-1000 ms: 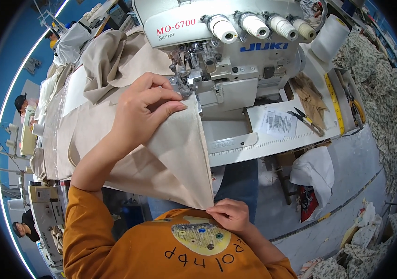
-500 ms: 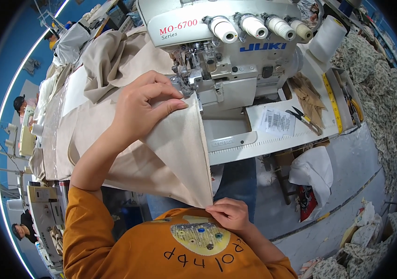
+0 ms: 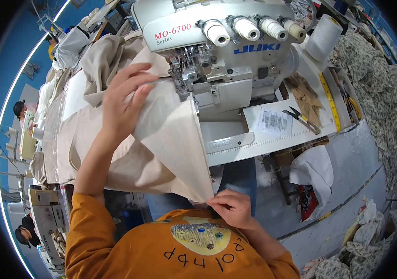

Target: Operating an industrial overlock sewing machine to join pieces of light-colored fabric together.

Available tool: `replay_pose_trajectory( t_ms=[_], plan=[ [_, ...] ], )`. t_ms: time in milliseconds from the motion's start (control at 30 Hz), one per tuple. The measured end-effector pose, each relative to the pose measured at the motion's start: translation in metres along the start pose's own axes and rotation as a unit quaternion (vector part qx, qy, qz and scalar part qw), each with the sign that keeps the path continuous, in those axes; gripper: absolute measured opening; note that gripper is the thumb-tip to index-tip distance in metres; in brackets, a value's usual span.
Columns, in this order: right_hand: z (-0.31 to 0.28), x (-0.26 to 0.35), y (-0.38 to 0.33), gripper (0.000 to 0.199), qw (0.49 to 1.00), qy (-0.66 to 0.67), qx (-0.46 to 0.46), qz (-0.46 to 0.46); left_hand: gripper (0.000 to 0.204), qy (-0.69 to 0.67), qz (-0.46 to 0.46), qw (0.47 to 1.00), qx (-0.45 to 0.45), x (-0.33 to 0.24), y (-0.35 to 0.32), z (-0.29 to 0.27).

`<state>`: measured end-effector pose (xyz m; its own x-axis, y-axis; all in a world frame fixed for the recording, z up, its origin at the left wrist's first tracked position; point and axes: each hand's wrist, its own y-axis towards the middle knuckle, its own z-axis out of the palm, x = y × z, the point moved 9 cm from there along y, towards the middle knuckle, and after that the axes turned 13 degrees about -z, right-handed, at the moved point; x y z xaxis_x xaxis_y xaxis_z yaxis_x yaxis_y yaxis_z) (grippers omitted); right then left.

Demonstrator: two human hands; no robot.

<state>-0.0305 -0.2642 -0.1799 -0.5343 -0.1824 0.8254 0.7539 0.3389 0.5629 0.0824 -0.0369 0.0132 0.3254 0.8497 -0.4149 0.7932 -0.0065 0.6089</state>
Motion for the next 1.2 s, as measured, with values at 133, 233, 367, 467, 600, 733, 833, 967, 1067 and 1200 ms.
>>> replay_pose_trajectory(
  t_ms=[133,233,367,467,600,733,833,967,1067,1200],
  plan=[
    [0.001,0.005,0.002,0.013,1.000,0.006,-0.005,0.015,0.014,0.013,0.012,1.000,0.006,-0.017,-0.067,-0.030],
    [0.000,0.018,0.002,0.013,1.000,-0.019,-0.015,-0.016,0.019,-0.094,0.084,0.980,0.153,-0.055,-0.133,-0.011],
    [0.003,0.032,-0.006,0.013,0.995,-0.100,0.005,-0.017,0.030,-0.138,0.089,0.974,0.154,-0.088,-0.182,0.019],
    [0.003,0.036,-0.013,0.025,0.998,-0.044,-0.039,0.003,0.032,-0.055,0.103,0.990,0.084,-0.095,-0.194,0.025],
    [0.002,0.038,-0.017,0.045,0.997,0.019,-0.069,0.034,0.030,-0.004,0.161,0.982,0.094,-0.105,-0.205,0.024],
    [0.003,0.043,-0.018,0.041,0.996,0.026,-0.086,0.028,0.030,0.016,0.167,0.983,0.069,-0.111,-0.206,0.016],
    [-0.001,0.048,-0.014,0.034,0.997,-0.004,-0.080,0.015,0.029,0.026,0.166,0.984,0.053,-0.112,-0.207,0.010],
    [0.001,0.094,0.007,0.029,0.927,-0.304,0.012,-0.221,0.027,0.052,0.163,0.984,0.052,-0.108,-0.213,0.007],
    [0.017,0.111,0.022,0.027,0.873,-0.332,0.110,-0.341,0.024,0.069,0.161,0.984,0.031,-0.112,-0.218,0.003],
    [0.027,0.130,0.045,0.021,0.880,-0.286,0.120,-0.361,0.020,-0.106,0.209,0.962,0.143,-0.140,-0.213,0.021]
  ],
)
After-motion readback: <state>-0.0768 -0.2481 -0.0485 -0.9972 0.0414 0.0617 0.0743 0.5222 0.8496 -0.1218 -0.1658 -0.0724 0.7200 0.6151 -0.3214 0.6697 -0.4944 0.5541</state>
